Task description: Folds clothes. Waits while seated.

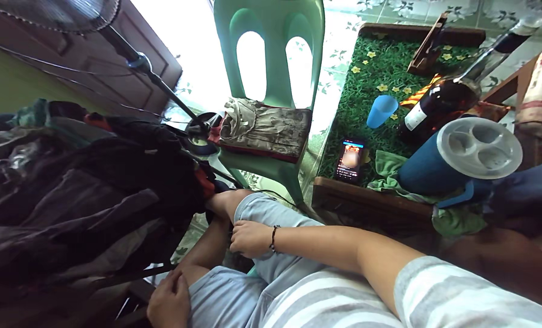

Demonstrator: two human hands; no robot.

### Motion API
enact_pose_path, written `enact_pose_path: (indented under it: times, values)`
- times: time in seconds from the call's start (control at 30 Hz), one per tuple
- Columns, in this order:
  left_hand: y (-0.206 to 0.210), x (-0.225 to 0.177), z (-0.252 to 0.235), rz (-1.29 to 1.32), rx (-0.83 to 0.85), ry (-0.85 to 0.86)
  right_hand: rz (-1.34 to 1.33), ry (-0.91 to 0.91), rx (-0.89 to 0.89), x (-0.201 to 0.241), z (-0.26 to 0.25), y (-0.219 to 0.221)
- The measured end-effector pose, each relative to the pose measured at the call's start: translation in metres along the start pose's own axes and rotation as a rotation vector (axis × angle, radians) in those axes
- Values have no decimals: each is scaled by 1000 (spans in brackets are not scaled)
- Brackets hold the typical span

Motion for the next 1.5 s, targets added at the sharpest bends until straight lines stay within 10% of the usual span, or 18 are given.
enact_pose_path:
  times: [1.5]
  values:
    - [-2, -2, 1, 15, -20, 1, 19, -1, 8, 0, 0, 1]
Point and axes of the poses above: each hand's wrist, its own z-axis away from the middle knuckle, its own y-axis out of the palm, x = y × z, the point moved 8 cm from there along -z, towards the middle knuckle, and after that the axes turned 1 degree about x, right-handed, at the moved point
